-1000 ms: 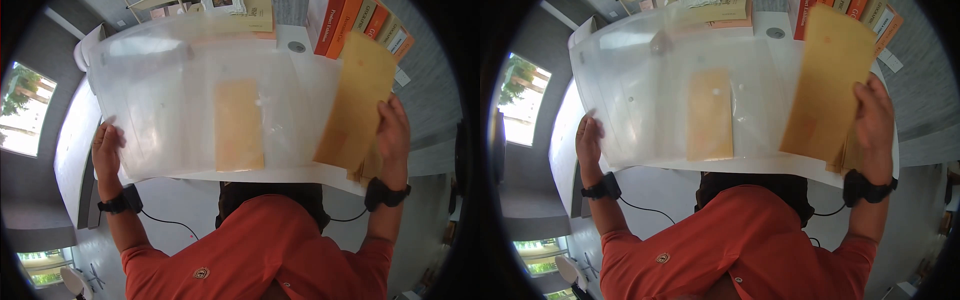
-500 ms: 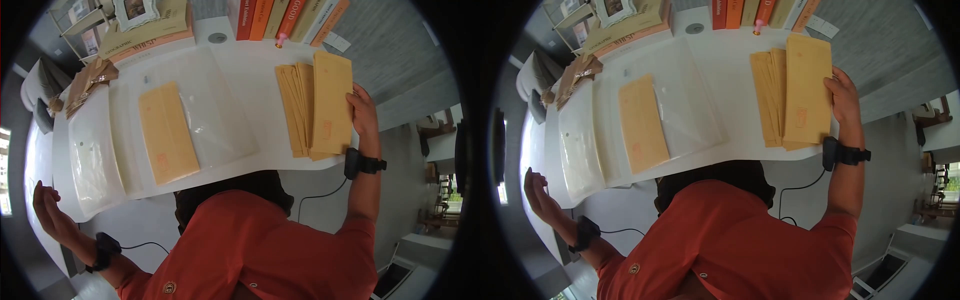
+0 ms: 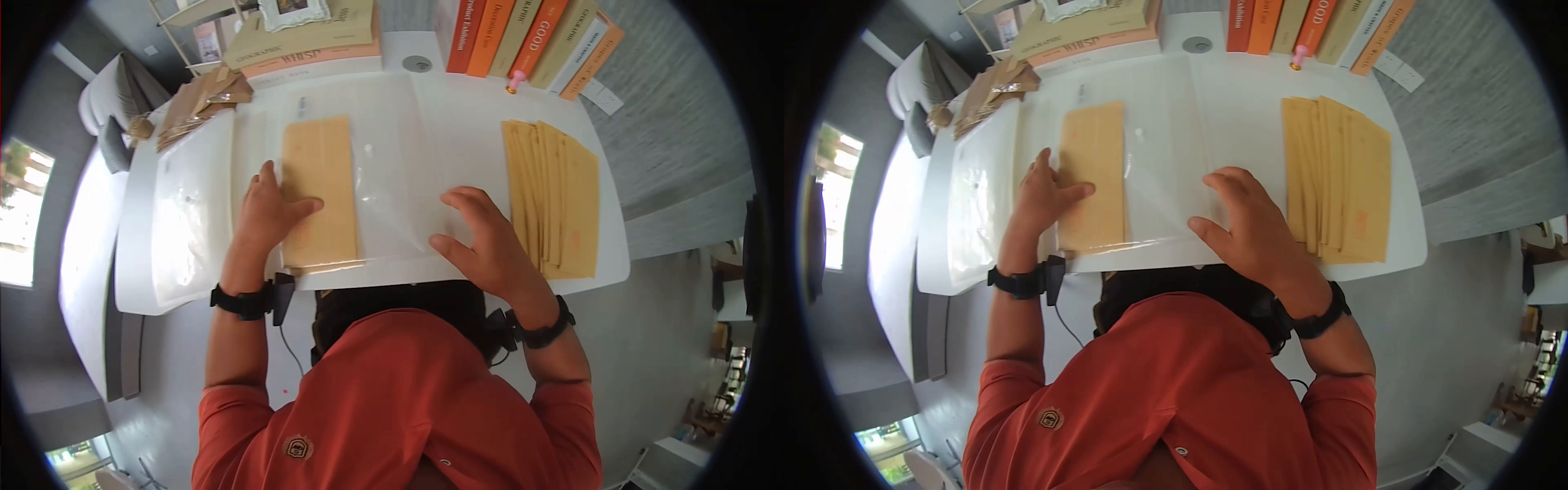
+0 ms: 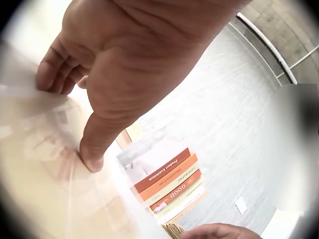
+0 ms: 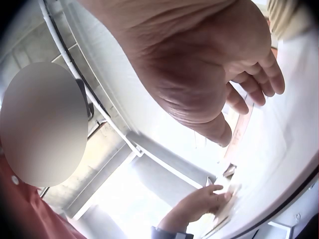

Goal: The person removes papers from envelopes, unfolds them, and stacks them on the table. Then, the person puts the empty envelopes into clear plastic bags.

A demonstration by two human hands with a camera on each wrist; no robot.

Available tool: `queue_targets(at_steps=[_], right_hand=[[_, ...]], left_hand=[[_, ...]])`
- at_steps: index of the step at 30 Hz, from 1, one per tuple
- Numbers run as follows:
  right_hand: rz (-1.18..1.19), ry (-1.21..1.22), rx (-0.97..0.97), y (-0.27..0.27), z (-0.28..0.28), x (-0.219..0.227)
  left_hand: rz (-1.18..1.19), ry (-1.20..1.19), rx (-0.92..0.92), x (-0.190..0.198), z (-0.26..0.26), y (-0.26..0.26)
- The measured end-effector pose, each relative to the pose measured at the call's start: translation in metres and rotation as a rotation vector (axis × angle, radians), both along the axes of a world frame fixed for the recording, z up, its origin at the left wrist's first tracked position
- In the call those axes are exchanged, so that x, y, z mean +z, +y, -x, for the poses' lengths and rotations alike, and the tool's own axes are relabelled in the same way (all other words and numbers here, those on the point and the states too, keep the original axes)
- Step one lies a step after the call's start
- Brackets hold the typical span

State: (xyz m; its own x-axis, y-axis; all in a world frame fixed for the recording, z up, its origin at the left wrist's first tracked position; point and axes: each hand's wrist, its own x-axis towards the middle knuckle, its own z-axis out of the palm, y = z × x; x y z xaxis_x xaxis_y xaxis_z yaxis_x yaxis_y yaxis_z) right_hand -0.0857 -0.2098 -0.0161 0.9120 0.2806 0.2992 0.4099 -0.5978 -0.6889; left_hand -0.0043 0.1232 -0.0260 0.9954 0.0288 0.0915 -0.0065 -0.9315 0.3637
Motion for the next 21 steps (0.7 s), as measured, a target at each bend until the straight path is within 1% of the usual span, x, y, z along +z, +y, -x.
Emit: queue_targets(at_steps=[1, 2, 3, 5, 8, 11, 12, 15, 17, 18, 21], right_hand=[[0.015, -0.013, 0.000, 0.011, -0.008, -0.009], [0.036, -0.028, -0.003, 0.019, -0.019, -0.017], [0.062, -0.039, -0.008, 0.026, -0.026, -0.021], [0.156, -0.095, -0.029, 0.035, -0.030, -0.022], [0.304, -0.158, -0.068, 0.047, -0.033, -0.017], [0.409, -0.171, -0.114, 0.063, -0.039, -0.019], [0.436, -0.165, -0.133, 0.067, -0.040, -0.022], [0.454, -0.127, -0.104, 0.066, -0.047, -0.030], [0.404, -0.107, -0.138, 0.057, -0.054, -0.026], [0.379, -0.099, -0.152, 0.050, -0.055, -0.024], [0.119, -0.147, -0.370, 0.026, -0.053, 0.002]], left_hand=[[0.011, -0.005, 0.006, 0.001, -0.001, -0.002], [-0.010, -0.112, 0.007, 0.001, 0.003, -0.004], [0.100, -0.036, 0.038, 0.005, 0.004, -0.003], [0.338, 0.120, 0.105, 0.027, 0.009, -0.007], [1.341, 0.364, -0.107, 0.025, 0.019, 0.002], [1.484, 0.423, -0.095, 0.019, 0.023, 0.001], [1.493, 0.425, -0.080, 0.020, 0.024, 0.000], [1.495, 0.426, -0.035, 0.022, 0.026, -0.002], [1.461, 0.420, 0.000, 0.022, 0.027, 0.001], [1.477, 0.392, -0.027, 0.020, 0.029, 0.002], [1.526, 0.317, -0.103, 0.015, 0.034, 0.006]])
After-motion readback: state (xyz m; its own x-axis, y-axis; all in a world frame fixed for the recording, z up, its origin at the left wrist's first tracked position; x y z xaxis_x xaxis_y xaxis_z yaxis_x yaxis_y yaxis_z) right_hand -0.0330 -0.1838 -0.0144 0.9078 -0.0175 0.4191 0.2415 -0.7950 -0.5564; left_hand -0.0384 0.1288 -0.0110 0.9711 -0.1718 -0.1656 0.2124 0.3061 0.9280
